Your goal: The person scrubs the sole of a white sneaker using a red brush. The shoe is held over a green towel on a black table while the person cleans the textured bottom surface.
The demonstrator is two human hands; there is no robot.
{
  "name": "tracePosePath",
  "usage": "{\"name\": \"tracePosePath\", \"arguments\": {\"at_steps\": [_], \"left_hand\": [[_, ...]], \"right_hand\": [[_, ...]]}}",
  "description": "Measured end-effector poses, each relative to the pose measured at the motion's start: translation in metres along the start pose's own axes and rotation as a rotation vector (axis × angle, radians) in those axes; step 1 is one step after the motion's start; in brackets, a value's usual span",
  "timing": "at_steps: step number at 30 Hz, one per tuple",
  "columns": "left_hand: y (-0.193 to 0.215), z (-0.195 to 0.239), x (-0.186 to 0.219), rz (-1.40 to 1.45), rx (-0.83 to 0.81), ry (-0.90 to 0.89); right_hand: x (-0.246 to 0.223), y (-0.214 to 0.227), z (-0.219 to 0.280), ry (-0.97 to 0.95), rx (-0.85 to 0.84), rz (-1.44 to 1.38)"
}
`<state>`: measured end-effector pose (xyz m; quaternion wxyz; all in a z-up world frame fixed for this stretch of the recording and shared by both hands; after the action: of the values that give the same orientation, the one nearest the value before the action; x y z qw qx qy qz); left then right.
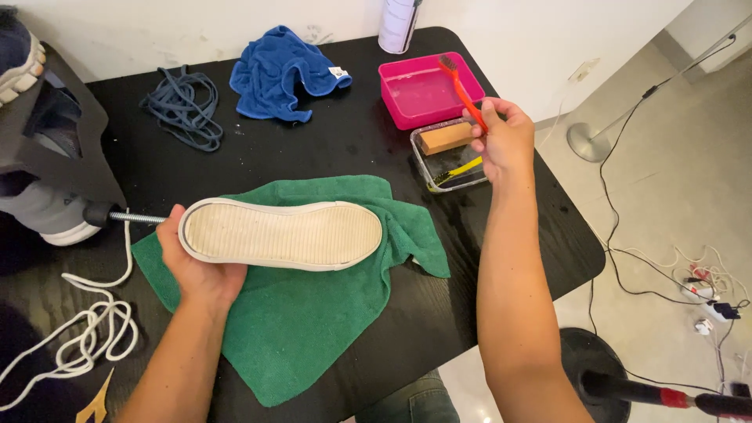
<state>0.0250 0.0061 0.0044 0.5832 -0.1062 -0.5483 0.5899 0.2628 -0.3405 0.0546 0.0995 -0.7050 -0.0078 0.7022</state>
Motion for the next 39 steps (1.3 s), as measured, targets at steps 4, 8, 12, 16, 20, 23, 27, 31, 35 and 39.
{"name": "tracePosePath", "arguments": {"at_steps": [4, 8, 12, 16, 20, 23, 27, 31, 35, 39], "left_hand": [[-0.002, 0.001, 0.000, 0.003, -0.007, -0.003], [0.001, 0.002, -0.001, 0.014, 0.011, -0.028], [-0.001, 0.003, -0.001, 0.026, 0.008, -0.013], [0.004, -0.006, -0.003, 0.050, 0.015, -0.017], [0.011, -0.015, -0.007, 0.103, -0.009, -0.034], [0.015, -0.020, -0.009, 0.122, -0.031, -0.048], [0.006, -0.008, -0.006, 0.129, -0.067, -0.054], [0.003, -0.007, -0.003, 0.107, -0.091, -0.102], [-0.002, 0.003, -0.001, 0.108, -0.098, -0.127], [0.010, -0.007, -0.005, 0.080, -0.132, -0.153]], "right_hand": [[0.001, 0.004, 0.000, -0.012, -0.036, -0.020], [-0.012, 0.012, 0.009, 0.007, -0.058, -0.003], [-0.029, 0.011, 0.021, 0.029, -0.117, 0.006], [-0.033, -0.013, 0.041, 0.018, -0.252, 0.038], [-0.031, -0.065, 0.085, -0.031, -0.470, 0.043], [-0.024, -0.105, 0.127, -0.036, -0.653, 0.046], [0.008, -0.131, 0.160, 0.069, -0.748, 0.155], [0.014, -0.146, 0.187, 0.181, -0.817, 0.309], [-0.003, -0.156, 0.208, 0.408, -0.919, 0.416], [-0.005, -0.156, 0.211, 0.648, -0.893, 0.589]]}}
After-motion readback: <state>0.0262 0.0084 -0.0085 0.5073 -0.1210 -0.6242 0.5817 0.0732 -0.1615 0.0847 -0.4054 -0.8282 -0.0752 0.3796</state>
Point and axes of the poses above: each hand's wrist, its own z-axis away from the middle knuckle, its own y-axis out of the back of the hand, x = y × z, the point moved 3 cm from there along -z, towards the middle knuckle, and after that the axes turned 2 degrees about -x, right-handed, at the moved point
